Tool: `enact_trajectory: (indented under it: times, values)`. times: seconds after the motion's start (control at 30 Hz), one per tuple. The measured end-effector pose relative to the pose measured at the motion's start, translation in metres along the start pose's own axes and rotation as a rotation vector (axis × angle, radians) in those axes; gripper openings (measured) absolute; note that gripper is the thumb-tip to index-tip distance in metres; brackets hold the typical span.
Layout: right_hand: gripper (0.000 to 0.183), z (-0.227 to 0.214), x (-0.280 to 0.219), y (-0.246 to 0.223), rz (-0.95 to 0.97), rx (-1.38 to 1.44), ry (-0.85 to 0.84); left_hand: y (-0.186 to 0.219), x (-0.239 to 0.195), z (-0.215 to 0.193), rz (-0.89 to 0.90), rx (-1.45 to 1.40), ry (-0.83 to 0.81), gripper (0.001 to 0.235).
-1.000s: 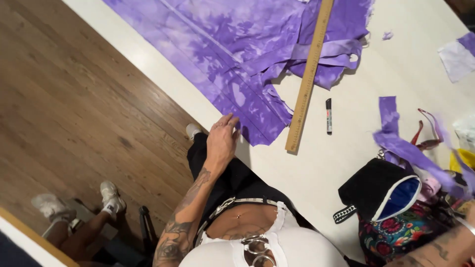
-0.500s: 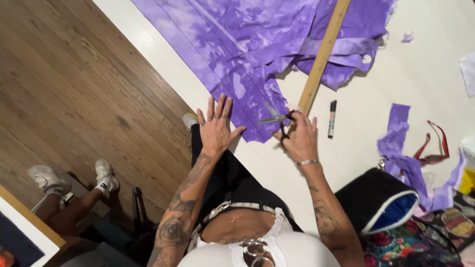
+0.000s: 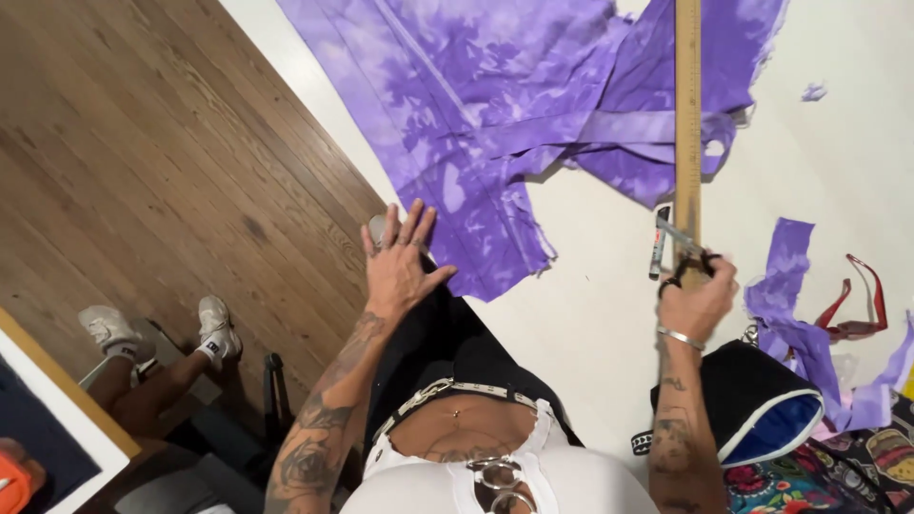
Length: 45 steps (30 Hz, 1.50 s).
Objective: Measuring and cutting strips of purple fabric using a ruler, marker, and scissors on a cutting table.
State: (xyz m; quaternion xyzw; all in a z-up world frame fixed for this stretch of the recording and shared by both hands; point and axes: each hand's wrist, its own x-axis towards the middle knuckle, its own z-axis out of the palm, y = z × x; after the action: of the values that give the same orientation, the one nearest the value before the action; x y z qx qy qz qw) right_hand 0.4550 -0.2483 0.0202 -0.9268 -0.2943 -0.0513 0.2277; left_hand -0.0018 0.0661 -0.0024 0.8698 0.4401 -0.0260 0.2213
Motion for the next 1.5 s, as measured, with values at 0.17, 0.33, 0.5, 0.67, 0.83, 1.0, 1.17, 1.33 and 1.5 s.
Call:
enact_trajectory:
  times: [0.17,0.33,0.5,0.67,0.83,1.0,1.17,1.33,1.5]
  values:
    - [0.091,-0.014,0.01,0.035,0.033,-0.058,-0.075,-0.016,-0.003,-0.022,-0.028,-0.1,-0.088,0.129]
    - [0.088,-0.027,-0.013,0.011,0.089,0.043,-0.003,-0.004,-0.026,0.065,-0.558,-0.705,0.385,0.104]
    - [0.07,-0.033,-0.065,-0.022,0.305,0.332,-0.51,0.034,-0.051,0.106,-0.801,-1.051,-0.035,0.021]
    - [0.056,-0.059,-0.125,-0.113,0.509,0.765,-1.112,0.066,-0.053,0.084,-0.792,-1.424,-0.062,0.022]
    - [0.052,-0.028,-0.167,-0.076,0.563,0.773,-1.387,0.069,-0.053,0.098,-0.88,-1.65,-0.313,0.045]
    - [0.053,-0.021,-0.167,-0.068,0.586,0.766,-1.463,0.097,-0.057,0.087,-0.965,-1.677,-0.206,0.038]
    - [0.053,-0.006,-0.166,-0.087,0.574,0.787,-1.457,0.104,-0.059,0.087,-0.983,-1.69,-0.138,0.035]
    - [0.047,0.03,-0.176,-0.091,0.525,0.814,-1.4,0.101,-0.061,0.114,-0.944,-1.762,-0.128,0.037]
    - [0.046,0.044,-0.177,-0.086,0.517,0.815,-1.403,0.097,-0.061,0.119,-0.924,-1.778,-0.134,0.035]
